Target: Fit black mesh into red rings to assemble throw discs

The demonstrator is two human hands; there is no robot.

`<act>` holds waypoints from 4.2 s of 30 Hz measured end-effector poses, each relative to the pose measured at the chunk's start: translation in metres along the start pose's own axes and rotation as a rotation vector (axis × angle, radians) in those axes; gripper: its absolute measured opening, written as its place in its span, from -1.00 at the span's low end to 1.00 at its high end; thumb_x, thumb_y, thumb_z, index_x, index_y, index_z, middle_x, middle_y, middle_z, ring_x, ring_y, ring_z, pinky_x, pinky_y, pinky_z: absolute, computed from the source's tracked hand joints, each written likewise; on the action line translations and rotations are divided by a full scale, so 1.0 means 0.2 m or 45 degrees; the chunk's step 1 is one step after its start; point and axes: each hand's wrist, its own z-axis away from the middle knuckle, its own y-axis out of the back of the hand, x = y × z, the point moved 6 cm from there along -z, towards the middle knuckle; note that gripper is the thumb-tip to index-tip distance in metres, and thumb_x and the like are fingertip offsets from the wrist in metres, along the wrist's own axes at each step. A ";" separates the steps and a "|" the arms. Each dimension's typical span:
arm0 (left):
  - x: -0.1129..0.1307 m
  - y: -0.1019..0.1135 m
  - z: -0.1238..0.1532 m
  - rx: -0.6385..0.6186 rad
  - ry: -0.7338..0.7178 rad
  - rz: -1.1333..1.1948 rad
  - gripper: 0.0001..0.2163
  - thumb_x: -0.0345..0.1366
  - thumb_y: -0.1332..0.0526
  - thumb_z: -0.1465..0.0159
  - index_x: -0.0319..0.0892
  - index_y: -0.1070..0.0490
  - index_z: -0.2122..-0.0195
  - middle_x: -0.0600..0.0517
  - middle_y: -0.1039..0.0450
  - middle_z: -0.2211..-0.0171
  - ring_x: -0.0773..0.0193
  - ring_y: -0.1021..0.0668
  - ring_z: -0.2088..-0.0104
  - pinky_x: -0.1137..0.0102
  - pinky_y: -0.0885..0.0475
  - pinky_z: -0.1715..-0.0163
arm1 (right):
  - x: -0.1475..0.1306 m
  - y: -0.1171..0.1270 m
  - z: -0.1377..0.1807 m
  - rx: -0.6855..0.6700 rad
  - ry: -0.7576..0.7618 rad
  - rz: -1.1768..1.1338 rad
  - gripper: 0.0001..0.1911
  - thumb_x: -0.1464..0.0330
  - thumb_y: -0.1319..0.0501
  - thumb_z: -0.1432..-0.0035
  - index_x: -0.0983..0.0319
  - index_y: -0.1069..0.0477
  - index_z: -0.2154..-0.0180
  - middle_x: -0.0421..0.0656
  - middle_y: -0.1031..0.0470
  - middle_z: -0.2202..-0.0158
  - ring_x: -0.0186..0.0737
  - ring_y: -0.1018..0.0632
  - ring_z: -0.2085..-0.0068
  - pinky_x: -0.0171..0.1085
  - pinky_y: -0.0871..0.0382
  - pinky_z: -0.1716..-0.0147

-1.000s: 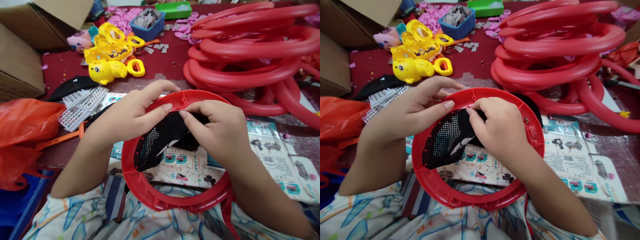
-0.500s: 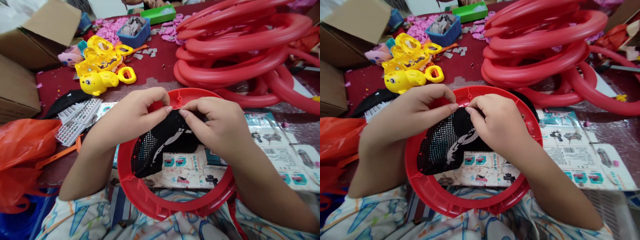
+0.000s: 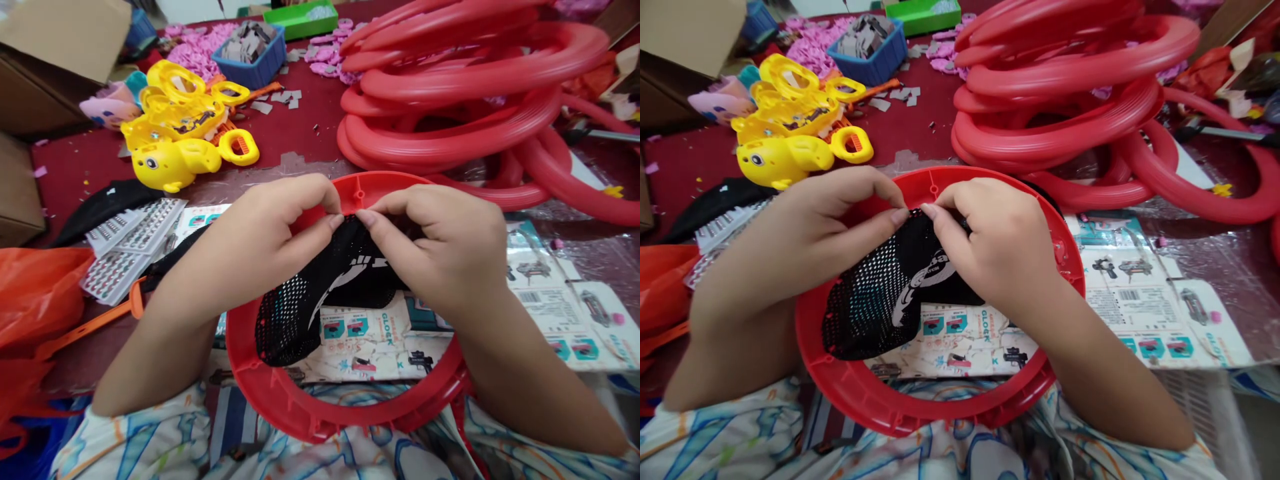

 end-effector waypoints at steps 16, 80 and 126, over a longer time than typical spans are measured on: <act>-0.01 0.00 0.01 0.098 0.045 -0.231 -0.89 -0.39 -0.15 -0.23 -0.13 -0.27 0.44 0.11 -0.32 0.54 0.35 -0.29 0.55 0.36 -0.12 0.50 | 0.00 -0.04 0.00 0.038 -0.257 0.076 -0.78 0.29 -0.23 -0.29 0.20 -0.55 0.38 -0.18 -0.59 0.44 -0.25 -0.54 0.45 -0.23 -0.33 0.38; -0.09 -0.04 -0.05 -0.094 0.015 0.185 -0.86 -0.31 -0.20 -0.29 -0.18 -0.37 0.42 0.11 -0.26 0.53 0.37 -0.35 0.47 0.41 -0.31 0.44 | -0.03 -0.03 0.01 -0.148 -0.124 0.362 -0.74 0.36 -0.11 -0.35 0.29 -0.55 0.28 -0.08 -0.56 0.38 -0.15 -0.54 0.32 -0.18 -0.27 0.31; -0.12 0.06 -0.01 -0.256 0.085 -0.108 -0.55 -0.08 -0.03 -0.45 -0.21 -0.34 -0.25 -0.05 -0.48 -0.12 0.23 -0.51 -0.04 0.40 -0.39 -0.06 | 0.00 -0.04 0.03 -0.163 -0.291 -0.034 -0.75 0.33 -0.18 -0.31 0.22 -0.57 0.38 -0.24 -0.55 0.51 -0.36 -0.42 0.53 -0.28 -0.19 0.43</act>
